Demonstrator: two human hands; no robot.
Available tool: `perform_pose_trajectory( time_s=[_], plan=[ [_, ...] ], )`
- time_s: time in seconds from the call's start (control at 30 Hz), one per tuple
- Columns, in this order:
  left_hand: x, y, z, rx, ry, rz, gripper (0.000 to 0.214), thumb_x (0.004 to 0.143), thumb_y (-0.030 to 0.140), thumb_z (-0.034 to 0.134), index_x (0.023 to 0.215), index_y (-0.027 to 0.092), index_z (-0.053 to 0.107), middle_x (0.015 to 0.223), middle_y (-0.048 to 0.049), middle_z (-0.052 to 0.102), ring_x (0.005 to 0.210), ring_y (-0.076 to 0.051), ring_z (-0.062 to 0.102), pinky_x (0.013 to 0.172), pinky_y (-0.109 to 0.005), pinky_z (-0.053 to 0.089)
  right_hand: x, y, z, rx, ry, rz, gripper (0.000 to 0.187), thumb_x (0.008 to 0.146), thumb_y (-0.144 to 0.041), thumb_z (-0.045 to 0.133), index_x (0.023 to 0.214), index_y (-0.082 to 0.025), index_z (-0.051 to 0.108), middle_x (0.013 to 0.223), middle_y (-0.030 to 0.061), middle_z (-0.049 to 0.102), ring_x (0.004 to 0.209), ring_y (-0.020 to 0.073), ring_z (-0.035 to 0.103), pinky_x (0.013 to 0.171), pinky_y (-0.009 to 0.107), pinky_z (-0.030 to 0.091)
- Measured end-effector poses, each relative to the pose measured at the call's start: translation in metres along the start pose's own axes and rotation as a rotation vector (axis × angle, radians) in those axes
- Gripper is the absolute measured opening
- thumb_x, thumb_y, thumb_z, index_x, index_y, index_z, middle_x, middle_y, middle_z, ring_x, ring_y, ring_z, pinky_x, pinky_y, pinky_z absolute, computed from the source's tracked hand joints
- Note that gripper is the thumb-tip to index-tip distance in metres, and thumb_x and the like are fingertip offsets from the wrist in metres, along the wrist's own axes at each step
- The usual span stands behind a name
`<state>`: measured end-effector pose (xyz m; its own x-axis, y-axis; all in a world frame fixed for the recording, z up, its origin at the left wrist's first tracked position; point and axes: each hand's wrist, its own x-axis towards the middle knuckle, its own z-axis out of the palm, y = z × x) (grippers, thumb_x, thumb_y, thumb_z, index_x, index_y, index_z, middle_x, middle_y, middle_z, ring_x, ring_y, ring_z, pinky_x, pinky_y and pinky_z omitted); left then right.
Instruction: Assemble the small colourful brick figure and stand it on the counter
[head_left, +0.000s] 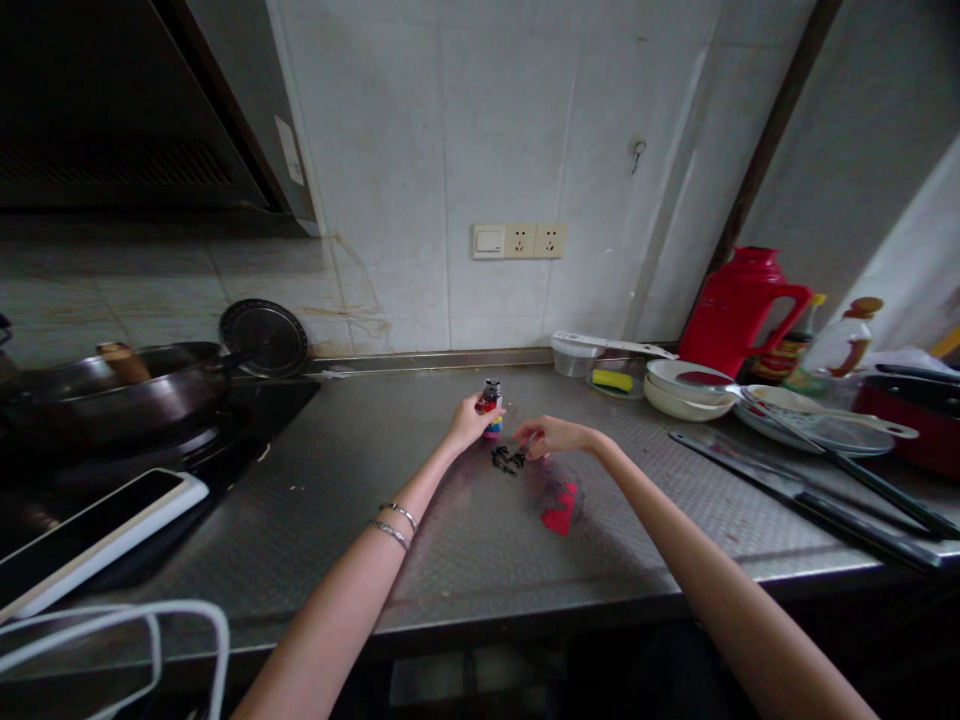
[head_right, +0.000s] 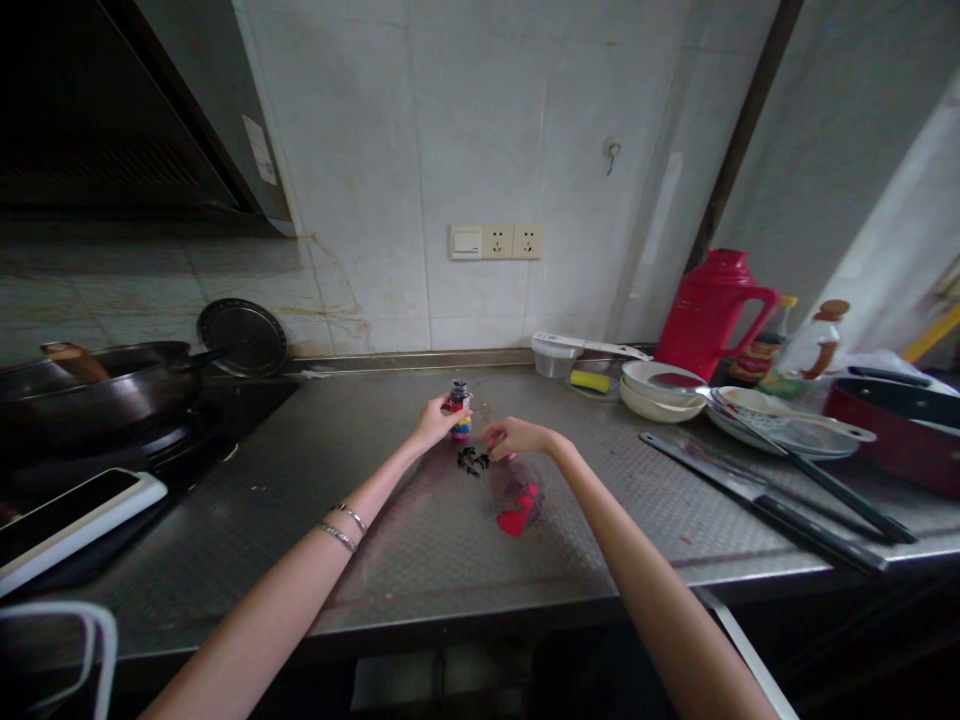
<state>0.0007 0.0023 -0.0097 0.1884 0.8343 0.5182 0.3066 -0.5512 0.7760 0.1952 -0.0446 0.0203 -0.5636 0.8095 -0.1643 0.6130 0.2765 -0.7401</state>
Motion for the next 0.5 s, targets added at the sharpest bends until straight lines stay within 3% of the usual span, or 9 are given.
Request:
perform_pose_trajectory(
  time_s=[0.2, 0.5],
  plan=[
    [-0.002, 0.003, -0.001, -0.006, -0.004, -0.017, 0.035, 0.066, 0.034, 0.065, 0.093, 0.011, 0.064, 0.082, -0.0079, 0.065, 0.073, -0.016, 0.057, 0.070, -0.029, 0.045, 0.003, 0.007, 0.016, -0.152, 0.103, -0.089, 0.054, 0.054, -0.014, 0.059, 0.108, -0.019, 0.056, 0.086, 0.0004, 0.060, 0.067, 0.0108, 0.052, 0.058, 0.021, 0.041],
    [-0.001, 0.003, 0.000, 0.000, 0.000, -0.005, 0.035, 0.066, 0.033, 0.065, 0.093, 0.011, 0.064, 0.082, -0.0073, 0.065, 0.071, -0.015, 0.056, 0.071, -0.028, 0.044, -0.003, -0.003, 0.024, -0.257, 0.157, -0.115, 0.050, 0.057, -0.014, 0.056, 0.107, -0.021, 0.058, 0.085, 0.0002, 0.061, 0.067, 0.0112, 0.052, 0.057, 0.020, 0.039]
  ],
)
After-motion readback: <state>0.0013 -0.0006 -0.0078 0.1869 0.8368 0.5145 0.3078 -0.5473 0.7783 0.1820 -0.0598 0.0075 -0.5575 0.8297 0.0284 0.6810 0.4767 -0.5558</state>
